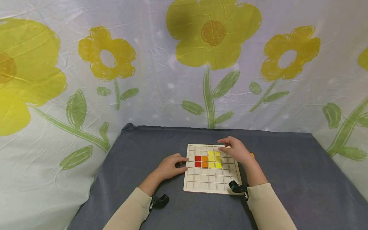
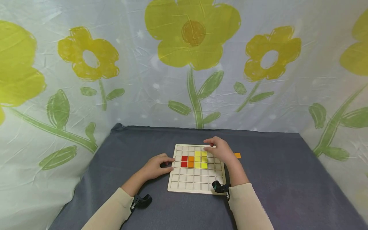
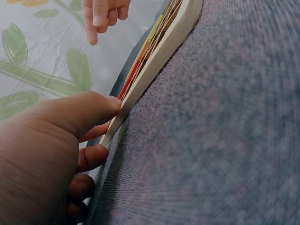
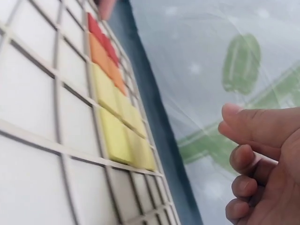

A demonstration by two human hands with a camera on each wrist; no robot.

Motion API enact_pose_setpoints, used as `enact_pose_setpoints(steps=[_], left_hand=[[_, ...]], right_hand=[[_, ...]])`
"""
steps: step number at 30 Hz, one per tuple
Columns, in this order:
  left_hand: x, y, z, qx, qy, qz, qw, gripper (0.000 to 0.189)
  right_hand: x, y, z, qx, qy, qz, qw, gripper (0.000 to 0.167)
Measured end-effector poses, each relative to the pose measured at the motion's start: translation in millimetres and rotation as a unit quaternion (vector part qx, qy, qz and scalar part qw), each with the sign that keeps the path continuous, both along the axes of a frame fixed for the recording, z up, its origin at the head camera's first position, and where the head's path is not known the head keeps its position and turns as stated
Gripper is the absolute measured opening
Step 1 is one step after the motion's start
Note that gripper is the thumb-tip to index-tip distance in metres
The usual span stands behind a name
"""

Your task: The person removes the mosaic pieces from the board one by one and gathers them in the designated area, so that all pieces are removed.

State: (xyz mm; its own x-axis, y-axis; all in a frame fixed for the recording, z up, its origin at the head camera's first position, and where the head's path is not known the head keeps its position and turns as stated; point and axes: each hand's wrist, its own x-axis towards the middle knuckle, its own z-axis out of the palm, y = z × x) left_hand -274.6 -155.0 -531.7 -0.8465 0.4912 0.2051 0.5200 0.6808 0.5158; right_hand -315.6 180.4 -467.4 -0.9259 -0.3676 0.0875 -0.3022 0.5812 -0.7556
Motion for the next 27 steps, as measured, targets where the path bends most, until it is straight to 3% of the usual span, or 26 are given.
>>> enact_pose_setpoints(steps=[13, 19, 27], left_hand=[[-0.7, -0.1, -0.8, 0.000, -0.001, 0.001, 1.0000, 0.036], [-1.4, -0.3, -0.4, -0.004, 0.002, 0.002, 1.0000, 0.037], [-1.3, -1.1, -1.9, -0.001, 0.008, 0.004, 1.0000, 0.036]], right_hand=[[-1.6, -28.1, -19.9, 0.052, -0.042, 0.018, 0.9976, 0.035], [-2.6, -30.1, -26.5, 0.083, -0.030, 0.010, 0.9961, 0.033], [-3.8, -29.7, -31.3, 0.086, -0.022, 0.007, 0.9960, 0.031]])
